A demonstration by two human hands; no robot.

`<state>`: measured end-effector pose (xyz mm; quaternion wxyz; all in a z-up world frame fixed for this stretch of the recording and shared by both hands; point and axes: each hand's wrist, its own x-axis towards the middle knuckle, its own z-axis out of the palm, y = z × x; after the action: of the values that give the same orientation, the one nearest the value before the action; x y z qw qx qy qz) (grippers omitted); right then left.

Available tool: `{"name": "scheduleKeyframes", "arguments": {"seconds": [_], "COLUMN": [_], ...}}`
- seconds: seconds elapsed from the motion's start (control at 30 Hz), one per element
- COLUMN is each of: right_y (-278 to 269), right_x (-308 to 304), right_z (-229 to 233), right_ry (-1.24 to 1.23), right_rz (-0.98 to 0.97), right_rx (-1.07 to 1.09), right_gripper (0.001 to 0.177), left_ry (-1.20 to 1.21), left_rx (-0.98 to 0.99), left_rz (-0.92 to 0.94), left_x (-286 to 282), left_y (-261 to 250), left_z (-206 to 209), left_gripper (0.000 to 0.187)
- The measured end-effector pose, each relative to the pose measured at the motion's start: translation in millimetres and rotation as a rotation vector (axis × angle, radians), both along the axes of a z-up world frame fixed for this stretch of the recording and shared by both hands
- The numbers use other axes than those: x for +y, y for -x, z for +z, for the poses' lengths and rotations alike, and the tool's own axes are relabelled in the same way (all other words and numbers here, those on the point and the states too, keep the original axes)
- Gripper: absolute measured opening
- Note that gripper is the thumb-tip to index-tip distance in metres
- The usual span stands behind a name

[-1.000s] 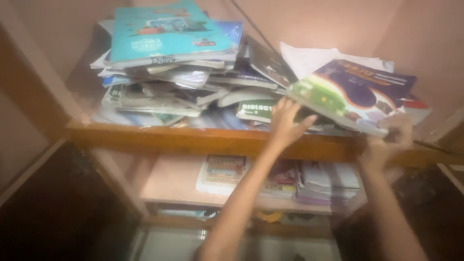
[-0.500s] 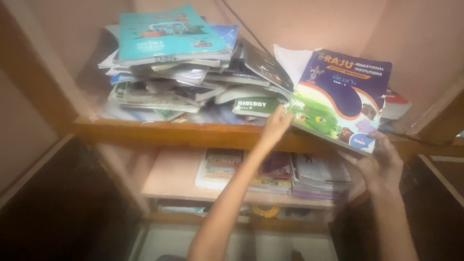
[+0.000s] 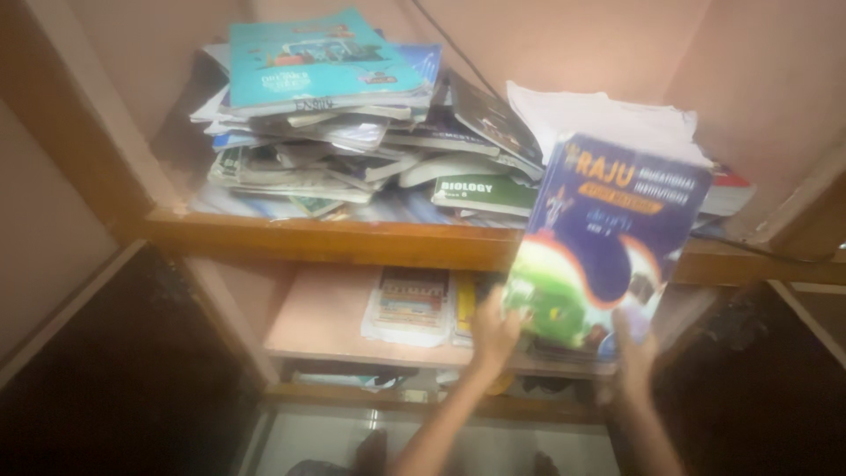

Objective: The person sorts through various books and papers on a shelf, picking up a stack of papers, examining a chart, and placing several textbooks into a lower shelf space one at a time.

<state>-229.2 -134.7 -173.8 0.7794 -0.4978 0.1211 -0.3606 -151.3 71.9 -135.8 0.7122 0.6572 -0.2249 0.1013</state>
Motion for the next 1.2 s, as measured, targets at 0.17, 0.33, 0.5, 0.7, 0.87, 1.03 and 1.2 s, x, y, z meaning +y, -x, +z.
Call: {"name": "scheduleKeyframes", "arguments": {"seconds": [0.17,0.33,0.5,0.7,0.87,1.03,1.2], "right_y": [2.7,22.2,17.0,-13.0,-60.7,-144.3,-177.4], "right_x": [19.9,72.2,101.0,148.5,177.1,186.3,190.8], "right_z": [-150.5,-222.0,-238.9,-242.2,-242.9,-220.1,-207.2], "right_ry": [0.406,0.53,0.608,0.741,0.787,0.636,0.285], "right_rz": [-0.323,-0.291,-0.164,-0.017,-0.044,0.008,0.356], "right_rx": [0.165,0.159,0.214,0.513,0.371,0.26,0.8], "right_gripper": [0.035,0.029,0.029,0.035,0.034,0.038,0.059], "left_ry": [0.059,-0.036,0.114,-0.261,-0.317,-0.214,-0.051], "left_rx": [-0.201,-0.185,0.165,0.114,0.085,0.046,0.794], "left_rz": [0.291,0.542,0.556,0.787,0.818,0.788,0.36], "left_x": [36.2,78.9,101.5,137.7,169.1,185.9,182.0], "left_y": [22.8,47.5,60.7,38.5,-2.6,-90.6,-132.2], "left_z": [-129.8,-263.3,-307.8,-308.8,-304.7,-281.0,-269.5], "left_gripper": [0.028,0.027,0.032,0.037,0.038,0.045,0.065]}}
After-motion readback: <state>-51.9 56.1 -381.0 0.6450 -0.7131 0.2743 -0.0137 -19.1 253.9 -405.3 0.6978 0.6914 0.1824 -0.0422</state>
